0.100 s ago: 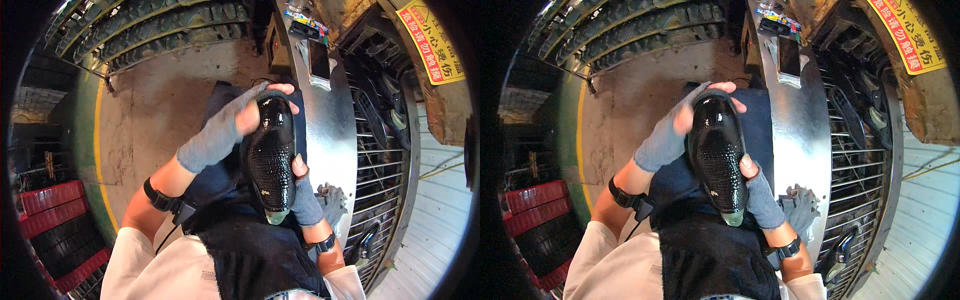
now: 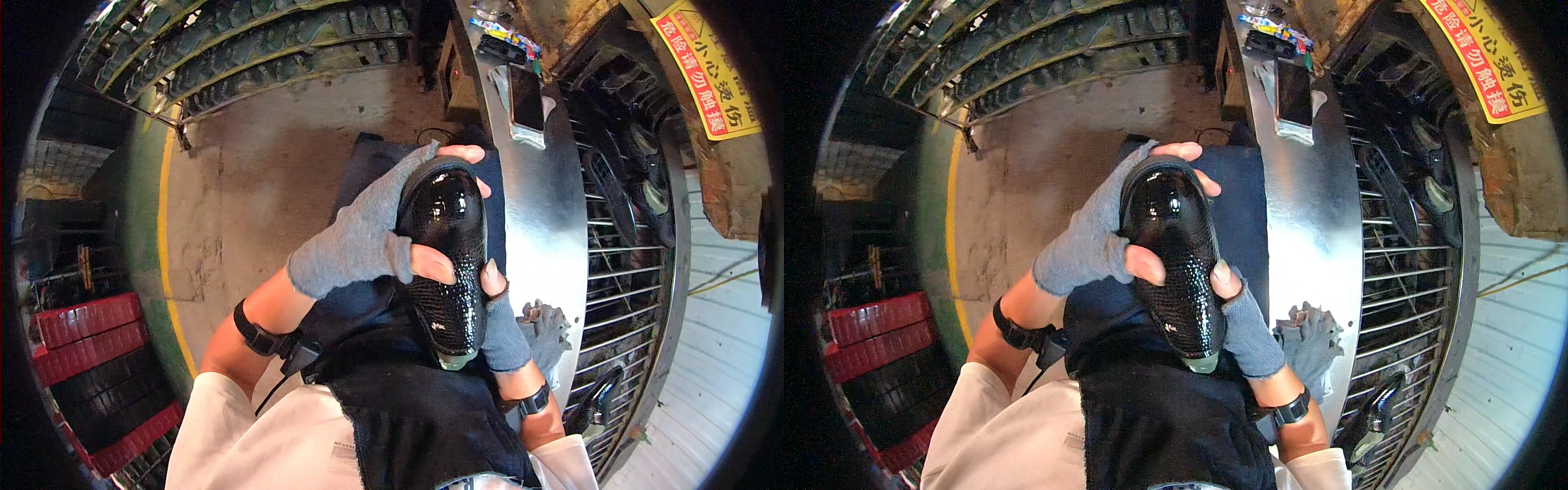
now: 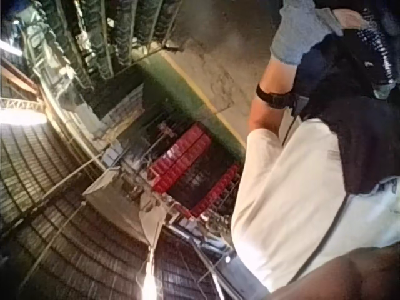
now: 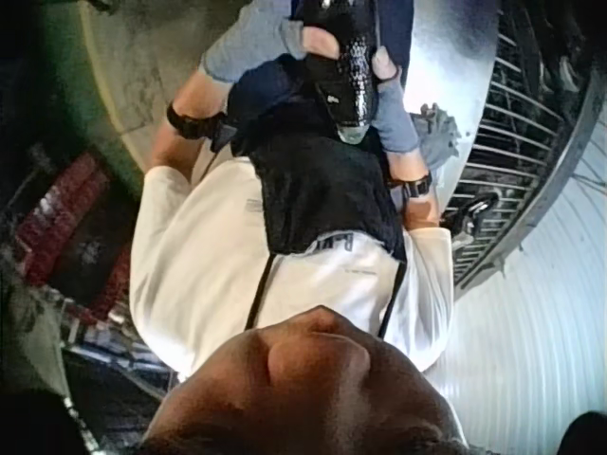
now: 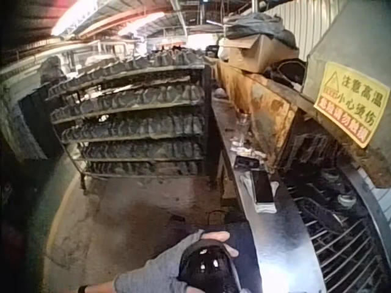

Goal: Inspecting finished shoes and placing them onto a conveyor belt in a factory setting.

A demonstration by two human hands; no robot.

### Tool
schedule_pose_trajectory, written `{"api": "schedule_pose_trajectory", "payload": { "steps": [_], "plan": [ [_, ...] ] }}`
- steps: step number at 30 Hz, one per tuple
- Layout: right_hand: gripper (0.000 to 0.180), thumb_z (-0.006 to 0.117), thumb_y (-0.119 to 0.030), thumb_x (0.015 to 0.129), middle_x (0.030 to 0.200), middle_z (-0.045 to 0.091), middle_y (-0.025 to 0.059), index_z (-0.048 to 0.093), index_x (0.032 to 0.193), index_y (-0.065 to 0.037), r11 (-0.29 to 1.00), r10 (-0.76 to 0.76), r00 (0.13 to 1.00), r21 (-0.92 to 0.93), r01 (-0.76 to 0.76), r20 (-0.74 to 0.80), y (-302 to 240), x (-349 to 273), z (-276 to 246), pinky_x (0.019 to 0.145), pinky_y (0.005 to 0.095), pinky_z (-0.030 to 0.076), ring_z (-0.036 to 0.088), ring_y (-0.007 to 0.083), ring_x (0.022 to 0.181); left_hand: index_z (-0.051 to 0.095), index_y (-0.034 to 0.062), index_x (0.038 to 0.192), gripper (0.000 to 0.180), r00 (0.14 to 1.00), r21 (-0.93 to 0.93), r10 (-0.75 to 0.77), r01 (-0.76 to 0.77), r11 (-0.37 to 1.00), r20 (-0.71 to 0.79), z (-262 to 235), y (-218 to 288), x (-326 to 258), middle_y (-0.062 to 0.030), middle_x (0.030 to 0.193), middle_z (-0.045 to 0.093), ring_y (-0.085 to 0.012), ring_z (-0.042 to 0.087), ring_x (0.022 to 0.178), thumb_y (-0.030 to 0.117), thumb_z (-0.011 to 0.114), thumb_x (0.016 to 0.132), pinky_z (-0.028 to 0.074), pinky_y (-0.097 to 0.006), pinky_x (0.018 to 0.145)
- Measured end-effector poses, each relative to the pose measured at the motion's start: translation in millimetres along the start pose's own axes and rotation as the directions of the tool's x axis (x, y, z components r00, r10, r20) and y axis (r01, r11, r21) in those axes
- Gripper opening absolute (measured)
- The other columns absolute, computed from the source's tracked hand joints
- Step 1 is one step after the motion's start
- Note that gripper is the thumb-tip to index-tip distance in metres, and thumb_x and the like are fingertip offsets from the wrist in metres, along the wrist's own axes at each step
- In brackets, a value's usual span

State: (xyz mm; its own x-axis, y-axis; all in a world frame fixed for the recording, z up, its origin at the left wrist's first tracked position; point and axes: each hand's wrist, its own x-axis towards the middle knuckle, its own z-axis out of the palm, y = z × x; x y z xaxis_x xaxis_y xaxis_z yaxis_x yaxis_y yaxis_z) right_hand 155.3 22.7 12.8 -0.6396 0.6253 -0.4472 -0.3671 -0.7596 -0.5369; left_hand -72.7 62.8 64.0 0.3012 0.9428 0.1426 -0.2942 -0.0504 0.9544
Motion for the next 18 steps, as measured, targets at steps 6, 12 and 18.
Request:
{"api": "schedule_pose_trajectory", "payload": {
  "steps": [6, 12, 18],
  "plan": [
    [0.083, 0.064, -0.07, 0.097, 0.114, 0.076, 0.0135, 0.064, 0.136, 0.004, 0.993, 0.044, 0.998, -0.109, -0.039, 0.045, 4.5, 2.3, -4.8, 0.083, 0.0316, 0.064, 0.076, 0.0206, 0.096, 0.039, 0.0042, 0.158, 0.094, 0.994, 0.218, -0.102, 0.105, 0.97, -0.023, -0.3, 26.5, -13.5, -0.0218, 0.14, 0.065, -0.0244, 0.068, 0.12, 0.019, 0.087, 0.08, 0.055, -0.04, 0.106],
    [0.071, 0.063, -0.058, 0.103, 0.108, 0.077, 0.0136, 0.068, 0.129, 0.008, 0.893, -0.091, 0.988, -0.428, 0.138, 0.128, -16.4, -2.2, 12.2, 0.084, 0.028, 0.058, 0.074, 0.0172, 0.096, 0.033, 0.0082, 0.159, 0.102, 0.989, 0.016, -0.102, 0.105, 0.994, -0.107, 4.0, 32.3, -32.9, -0.028, 0.145, 0.06, -0.035, 0.066, 0.129, 0.028, 0.093, 0.079, 0.053, -0.048, 0.111],
    [0.069, 0.058, -0.056, 0.106, 0.122, 0.073, 0.0222, 0.061, 0.142, 0.003, 0.867, -0.111, 0.98, -0.467, 0.176, 0.164, -18.9, -33.3, -25.8, 0.081, 0.0321, 0.063, 0.077, 0.0272, 0.096, 0.036, 0.0201, 0.157, 0.101, 0.955, -0.28, 0.255, -0.288, 0.916, -0.149, -6.6, 27.6, -45.8, -0.0289, 0.152, 0.054, -0.0489, 0.057, 0.137, 0.022, 0.097, 0.077, 0.048, -0.063, 0.114]
  ]
}}
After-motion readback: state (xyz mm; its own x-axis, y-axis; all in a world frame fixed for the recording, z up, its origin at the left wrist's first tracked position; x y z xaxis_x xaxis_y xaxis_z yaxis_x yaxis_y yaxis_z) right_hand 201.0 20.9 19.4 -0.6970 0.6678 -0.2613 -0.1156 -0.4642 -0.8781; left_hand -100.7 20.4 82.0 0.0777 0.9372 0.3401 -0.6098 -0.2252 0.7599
